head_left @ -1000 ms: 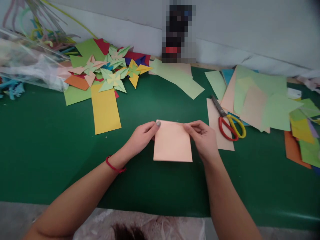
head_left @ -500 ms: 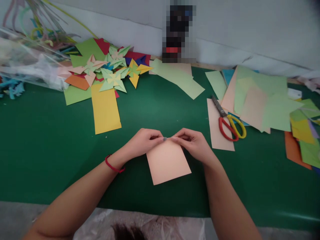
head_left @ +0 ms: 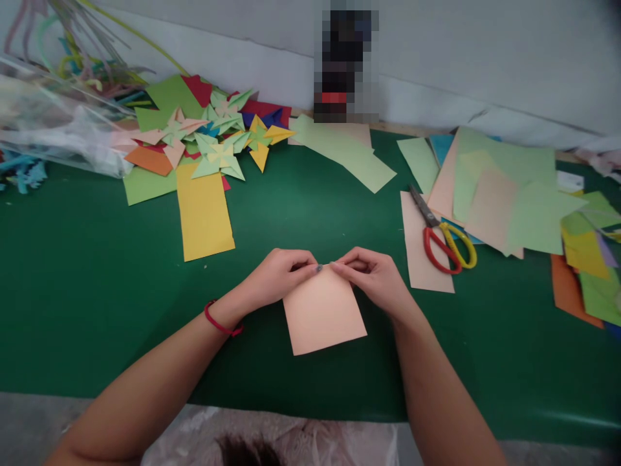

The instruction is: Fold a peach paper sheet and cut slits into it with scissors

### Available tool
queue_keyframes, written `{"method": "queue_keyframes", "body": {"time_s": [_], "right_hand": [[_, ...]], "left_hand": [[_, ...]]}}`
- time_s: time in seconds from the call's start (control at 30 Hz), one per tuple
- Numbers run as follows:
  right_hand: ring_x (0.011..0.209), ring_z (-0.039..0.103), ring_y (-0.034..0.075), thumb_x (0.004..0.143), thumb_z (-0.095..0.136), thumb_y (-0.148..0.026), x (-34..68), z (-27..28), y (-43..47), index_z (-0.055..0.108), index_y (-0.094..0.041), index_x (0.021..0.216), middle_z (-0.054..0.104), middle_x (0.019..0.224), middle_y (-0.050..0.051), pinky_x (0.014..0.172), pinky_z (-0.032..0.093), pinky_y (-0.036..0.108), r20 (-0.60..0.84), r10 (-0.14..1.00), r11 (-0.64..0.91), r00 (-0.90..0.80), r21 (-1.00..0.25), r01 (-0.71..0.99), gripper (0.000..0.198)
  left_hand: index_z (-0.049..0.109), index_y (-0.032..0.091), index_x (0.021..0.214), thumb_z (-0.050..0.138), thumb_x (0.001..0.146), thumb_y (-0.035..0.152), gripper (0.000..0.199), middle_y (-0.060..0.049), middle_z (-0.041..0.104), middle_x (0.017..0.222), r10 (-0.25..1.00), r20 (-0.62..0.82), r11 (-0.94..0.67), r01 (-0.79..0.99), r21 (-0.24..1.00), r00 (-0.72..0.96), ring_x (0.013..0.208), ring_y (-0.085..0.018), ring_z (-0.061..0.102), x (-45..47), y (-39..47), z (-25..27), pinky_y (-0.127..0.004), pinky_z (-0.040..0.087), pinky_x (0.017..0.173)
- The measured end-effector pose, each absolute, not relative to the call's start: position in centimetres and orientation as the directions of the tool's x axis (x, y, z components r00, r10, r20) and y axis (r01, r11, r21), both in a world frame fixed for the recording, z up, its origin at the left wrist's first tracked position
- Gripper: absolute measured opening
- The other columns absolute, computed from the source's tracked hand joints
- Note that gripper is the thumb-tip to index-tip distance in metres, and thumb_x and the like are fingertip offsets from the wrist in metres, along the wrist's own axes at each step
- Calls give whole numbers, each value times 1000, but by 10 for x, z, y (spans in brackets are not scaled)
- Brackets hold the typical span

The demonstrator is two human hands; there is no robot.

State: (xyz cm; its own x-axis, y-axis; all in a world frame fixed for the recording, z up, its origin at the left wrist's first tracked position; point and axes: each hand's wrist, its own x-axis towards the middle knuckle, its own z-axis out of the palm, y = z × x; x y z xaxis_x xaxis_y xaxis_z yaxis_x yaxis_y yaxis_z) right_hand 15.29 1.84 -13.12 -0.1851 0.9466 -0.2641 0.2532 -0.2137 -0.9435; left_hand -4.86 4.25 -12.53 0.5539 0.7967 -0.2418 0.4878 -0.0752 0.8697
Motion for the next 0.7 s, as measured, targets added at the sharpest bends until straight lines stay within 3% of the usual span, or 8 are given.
{"method": "queue_keyframes", "body": {"time_s": [0.7], "right_hand": [[64,59,16,73,68,-39,153,-131,19,66,-18,75,67,68,3,55,43,26,-292,941,-246,-169,-937,250,21]], "left_hand": [[62,18,80,40,87,35,28,0,61,78,780,-268,-55,487,872,566,69,-13,51,-50,43,-125,-23,35,56]]}}
